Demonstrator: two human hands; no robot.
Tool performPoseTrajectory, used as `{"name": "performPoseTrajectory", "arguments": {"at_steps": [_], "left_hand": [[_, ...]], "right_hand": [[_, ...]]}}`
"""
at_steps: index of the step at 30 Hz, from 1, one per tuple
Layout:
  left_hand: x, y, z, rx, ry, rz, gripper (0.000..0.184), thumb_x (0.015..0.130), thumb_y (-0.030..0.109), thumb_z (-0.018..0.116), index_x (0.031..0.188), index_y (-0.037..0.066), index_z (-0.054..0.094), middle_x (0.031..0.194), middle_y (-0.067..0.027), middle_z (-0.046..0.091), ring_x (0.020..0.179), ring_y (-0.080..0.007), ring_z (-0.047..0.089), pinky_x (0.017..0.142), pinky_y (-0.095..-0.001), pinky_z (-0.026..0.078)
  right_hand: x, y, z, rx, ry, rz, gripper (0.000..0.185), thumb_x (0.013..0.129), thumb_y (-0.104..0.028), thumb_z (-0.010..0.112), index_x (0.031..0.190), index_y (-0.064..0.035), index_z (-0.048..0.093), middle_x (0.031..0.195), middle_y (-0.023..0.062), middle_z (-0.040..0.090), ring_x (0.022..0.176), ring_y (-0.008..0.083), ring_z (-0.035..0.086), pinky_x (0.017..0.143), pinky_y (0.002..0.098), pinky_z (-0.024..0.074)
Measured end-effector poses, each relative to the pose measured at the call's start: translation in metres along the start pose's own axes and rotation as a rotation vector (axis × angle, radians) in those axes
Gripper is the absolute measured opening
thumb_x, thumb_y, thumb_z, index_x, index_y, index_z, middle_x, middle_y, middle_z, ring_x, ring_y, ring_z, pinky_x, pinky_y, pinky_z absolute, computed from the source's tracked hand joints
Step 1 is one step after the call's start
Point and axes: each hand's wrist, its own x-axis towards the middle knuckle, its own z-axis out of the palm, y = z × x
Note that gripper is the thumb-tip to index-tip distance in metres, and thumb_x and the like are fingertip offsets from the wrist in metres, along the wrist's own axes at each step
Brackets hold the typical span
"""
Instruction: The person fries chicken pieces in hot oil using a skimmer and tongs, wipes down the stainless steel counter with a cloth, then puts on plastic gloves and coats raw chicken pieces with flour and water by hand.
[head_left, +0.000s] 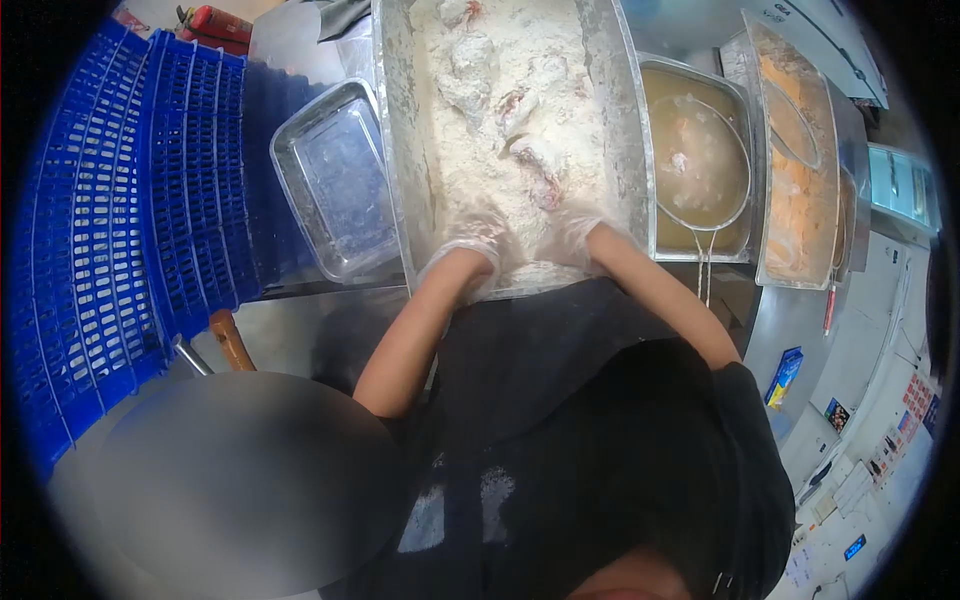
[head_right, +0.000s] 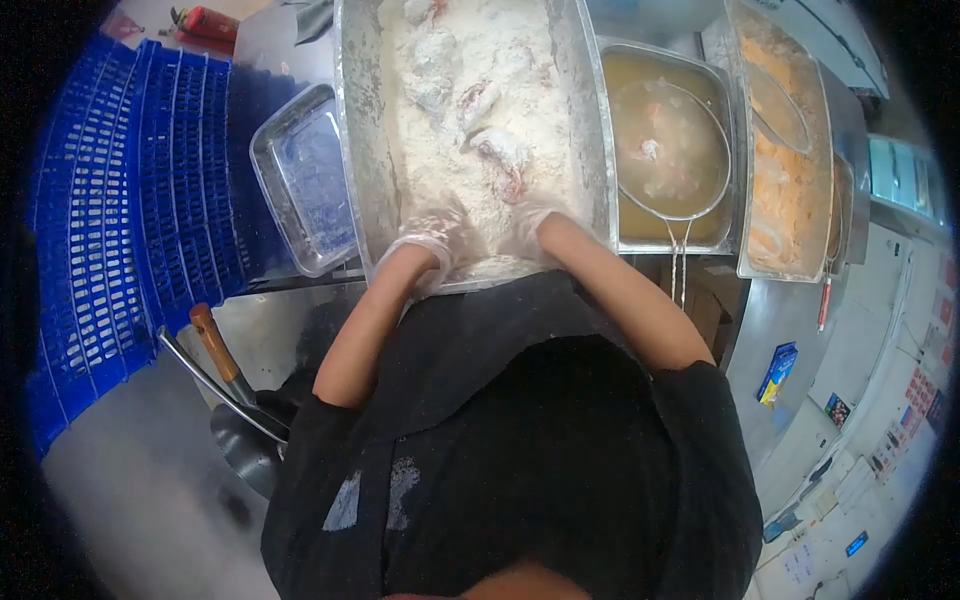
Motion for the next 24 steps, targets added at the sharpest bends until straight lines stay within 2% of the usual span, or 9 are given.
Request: {"name": "performPoseTrajectory", "arguments": {"at_steps": [2,6,9,11,12,14,19,21,24], "left_hand": [[-0.006,0.012,0.004,0.090,-0.122,0.171,0.033,0.081,0.020,0.047,0.102,0.003,0.065,0.101,-0.0226,0.063,0.099,-0.0336,0.060,0.084,-0.0401,0.048],[-0.003,0.022,-0.013,-0.136,-0.030,0.092,0.031,0.080,0.014,0.047,0.102,0.001,0.064,0.104,-0.0245,0.061,0.102,-0.0336,0.059,0.088,-0.0383,0.045],[0.016,0.010,0.007,-0.759,-0.041,0.048,0.041,0.088,0.027,0.048,0.119,0.000,0.051,0.101,-0.0179,0.065,0.090,-0.0316,0.062,0.075,-0.0323,0.050],[0.025,0.005,0.012,-1.360,0.118,-0.076,0.047,0.091,0.035,0.046,0.124,0.002,0.048,0.119,-0.0162,0.057,0.109,-0.0287,0.054,0.090,-0.0333,0.044],[0.026,0.001,0.008,-1.361,0.120,-0.072,0.047,0.091,0.035,0.046,0.124,0.002,0.048,0.119,-0.0162,0.057,0.109,-0.0287,0.054,0.090,-0.0333,0.044],[0.024,-0.006,-0.004,-0.302,0.353,0.184,0.053,0.092,0.039,0.044,0.133,0.005,0.041,0.138,-0.0155,0.040,0.126,-0.0261,0.039,0.104,-0.0338,0.032],[0.037,0.002,-0.019,-0.718,0.300,-0.100,0.058,0.092,0.042,0.044,0.138,0.008,0.036,0.144,-0.0115,0.032,0.131,-0.0250,0.031,0.109,-0.0333,0.022],[0.045,-0.002,-0.013,-0.760,0.280,-0.074,0.059,0.092,0.043,0.044,0.138,0.008,0.035,0.144,-0.0110,0.033,0.130,-0.0252,0.033,0.108,-0.0337,0.025],[0.047,-0.012,-0.021,-0.747,0.235,0.054,0.058,0.092,0.044,0.045,0.136,0.007,0.039,0.141,-0.0134,0.038,0.127,-0.0264,0.037,0.106,-0.0339,0.029]], "right_hand": [[0.003,-0.010,0.009,0.026,-0.157,-0.024,0.040,0.075,-0.040,0.060,0.092,-0.0039,0.066,0.081,0.0190,0.065,0.074,0.0362,0.062,0.072,0.0428,0.0485],[0.015,-0.004,0.032,0.166,0.142,-0.203,0.043,0.074,-0.045,0.058,0.086,-0.0042,0.067,0.083,0.0185,0.065,0.077,0.0336,0.063,0.073,0.0416,0.0482],[0.013,0.008,0.026,0.509,0.067,0.067,0.037,0.080,-0.035,0.058,0.095,-0.0011,0.062,0.086,0.0202,0.065,0.079,0.0349,0.061,0.075,0.0426,0.0471],[-0.017,0.003,-0.009,0.602,0.190,0.146,0.040,0.081,-0.036,0.058,0.098,-0.0003,0.062,0.089,0.0209,0.064,0.081,0.0350,0.061,0.076,0.0423,0.0470],[-0.033,-0.003,-0.032,0.698,0.315,0.232,0.043,0.081,-0.037,0.057,0.100,0.0005,0.062,0.092,0.0215,0.064,0.084,0.0351,0.061,0.078,0.0420,0.0469],[-0.043,-0.011,-0.056,0.537,0.243,0.361,0.044,0.081,-0.037,0.057,0.102,0.0014,0.061,0.095,0.0224,0.063,0.089,0.0355,0.060,0.081,0.0417,0.0465],[-0.003,-0.002,-0.038,0.419,0.095,0.688,0.047,0.079,-0.035,0.059,0.106,0.0041,0.060,0.105,0.0262,0.059,0.102,0.0349,0.057,0.087,0.0404,0.0451],[0.038,0.040,0.031,0.255,0.268,0.377,0.046,0.079,-0.033,0.057,0.108,0.0038,0.058,0.105,0.0275,0.058,0.102,0.0358,0.057,0.088,0.0412,0.0450],[0.016,0.031,-0.012,0.272,0.327,0.389,0.040,0.081,-0.030,0.054,0.103,0.0033,0.058,0.101,0.0259,0.060,0.098,0.0366,0.058,0.087,0.0424,0.0455]]}}
